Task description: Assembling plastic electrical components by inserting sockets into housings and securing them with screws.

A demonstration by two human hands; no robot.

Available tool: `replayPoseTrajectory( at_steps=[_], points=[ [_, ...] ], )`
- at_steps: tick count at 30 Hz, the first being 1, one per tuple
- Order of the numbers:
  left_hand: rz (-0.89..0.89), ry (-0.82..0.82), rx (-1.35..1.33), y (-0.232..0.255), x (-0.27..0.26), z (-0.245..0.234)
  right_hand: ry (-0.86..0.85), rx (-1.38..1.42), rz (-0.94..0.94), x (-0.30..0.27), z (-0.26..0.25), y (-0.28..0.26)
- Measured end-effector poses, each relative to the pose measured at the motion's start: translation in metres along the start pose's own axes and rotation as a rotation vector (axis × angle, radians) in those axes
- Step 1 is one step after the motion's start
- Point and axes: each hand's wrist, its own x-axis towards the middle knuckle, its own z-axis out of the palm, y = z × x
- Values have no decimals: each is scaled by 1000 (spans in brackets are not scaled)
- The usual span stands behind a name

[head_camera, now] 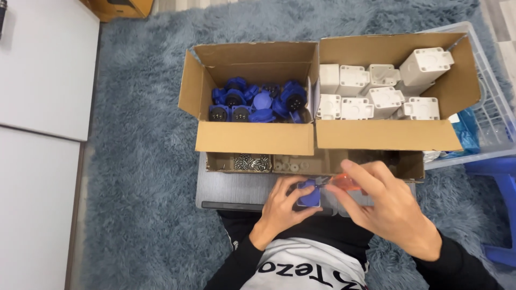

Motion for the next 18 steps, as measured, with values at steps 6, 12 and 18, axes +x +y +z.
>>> replayPoseTrajectory(
  at_steps=[6,12,18],
  points=[
    [0,8,6,-2,-7,5,163,154,200,-40,-11,-2],
    [15,-10,7,-2,-6,1,404,322,143,12,-11,-41],
    [-7,-36,21,-1,-10,1,301,517,93,-4,44,-30]
  ],
)
